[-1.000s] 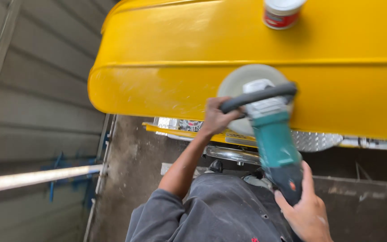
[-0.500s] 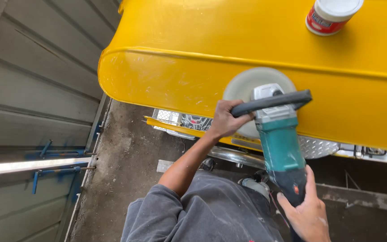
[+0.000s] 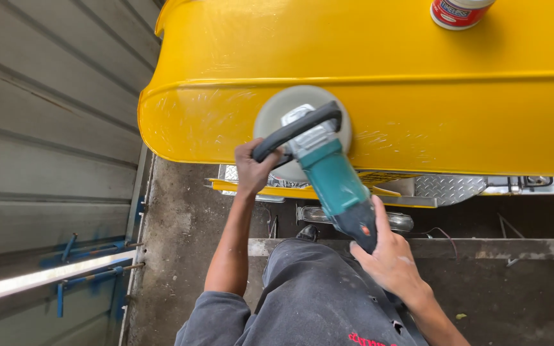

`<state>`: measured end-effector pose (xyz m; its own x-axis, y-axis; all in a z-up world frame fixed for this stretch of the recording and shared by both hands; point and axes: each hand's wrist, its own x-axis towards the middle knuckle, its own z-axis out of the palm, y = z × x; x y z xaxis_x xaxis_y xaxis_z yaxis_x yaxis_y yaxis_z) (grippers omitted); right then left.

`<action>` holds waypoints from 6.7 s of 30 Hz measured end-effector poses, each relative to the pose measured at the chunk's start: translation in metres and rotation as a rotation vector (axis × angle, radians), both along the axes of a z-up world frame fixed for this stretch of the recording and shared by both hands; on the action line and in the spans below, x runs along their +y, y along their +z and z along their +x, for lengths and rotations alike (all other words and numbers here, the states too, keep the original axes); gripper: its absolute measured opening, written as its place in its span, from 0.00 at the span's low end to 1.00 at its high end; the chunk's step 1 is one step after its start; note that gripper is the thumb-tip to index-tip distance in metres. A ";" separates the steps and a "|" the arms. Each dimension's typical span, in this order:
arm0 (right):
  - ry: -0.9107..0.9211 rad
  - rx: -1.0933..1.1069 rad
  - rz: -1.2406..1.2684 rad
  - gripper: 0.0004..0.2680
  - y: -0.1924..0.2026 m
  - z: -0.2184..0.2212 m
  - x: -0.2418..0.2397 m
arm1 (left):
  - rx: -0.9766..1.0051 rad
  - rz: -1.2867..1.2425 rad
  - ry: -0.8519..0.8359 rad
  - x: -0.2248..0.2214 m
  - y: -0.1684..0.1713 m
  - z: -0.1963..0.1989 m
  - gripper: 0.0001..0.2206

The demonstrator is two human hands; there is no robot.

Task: Polishing a yellow vehicle component with an electric power polisher.

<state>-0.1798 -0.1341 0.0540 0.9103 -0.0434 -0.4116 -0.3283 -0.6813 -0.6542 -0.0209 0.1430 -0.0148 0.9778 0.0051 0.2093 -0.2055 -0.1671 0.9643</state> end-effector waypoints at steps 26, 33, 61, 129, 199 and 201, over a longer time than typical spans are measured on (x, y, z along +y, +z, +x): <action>-0.078 -0.038 0.063 0.41 0.023 -0.011 -0.025 | 0.048 0.001 -0.092 -0.050 0.031 0.049 0.07; -0.302 0.105 -0.024 0.41 0.055 -0.032 -0.080 | -0.008 0.104 -0.304 -0.167 0.028 0.074 0.08; 0.189 -0.038 0.067 0.39 0.023 0.053 0.052 | 0.146 -0.234 0.131 0.085 0.031 0.042 0.10; -0.295 -0.215 0.279 0.35 -0.131 0.015 0.018 | -0.129 0.447 -0.181 -0.009 0.006 0.019 0.12; -0.193 -0.183 0.301 0.35 -0.136 0.037 0.147 | 0.084 0.383 -0.085 0.141 -0.001 0.025 0.15; -0.141 -0.245 0.301 0.36 -0.151 0.042 0.161 | 0.105 0.426 -0.069 0.157 0.004 0.023 0.16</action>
<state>-0.1379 0.0271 -0.0967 0.9766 -0.0858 -0.1971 -0.2149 -0.4071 -0.8877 0.0023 0.3004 -0.0108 0.9889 -0.1262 0.0780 -0.1348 -0.5437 0.8284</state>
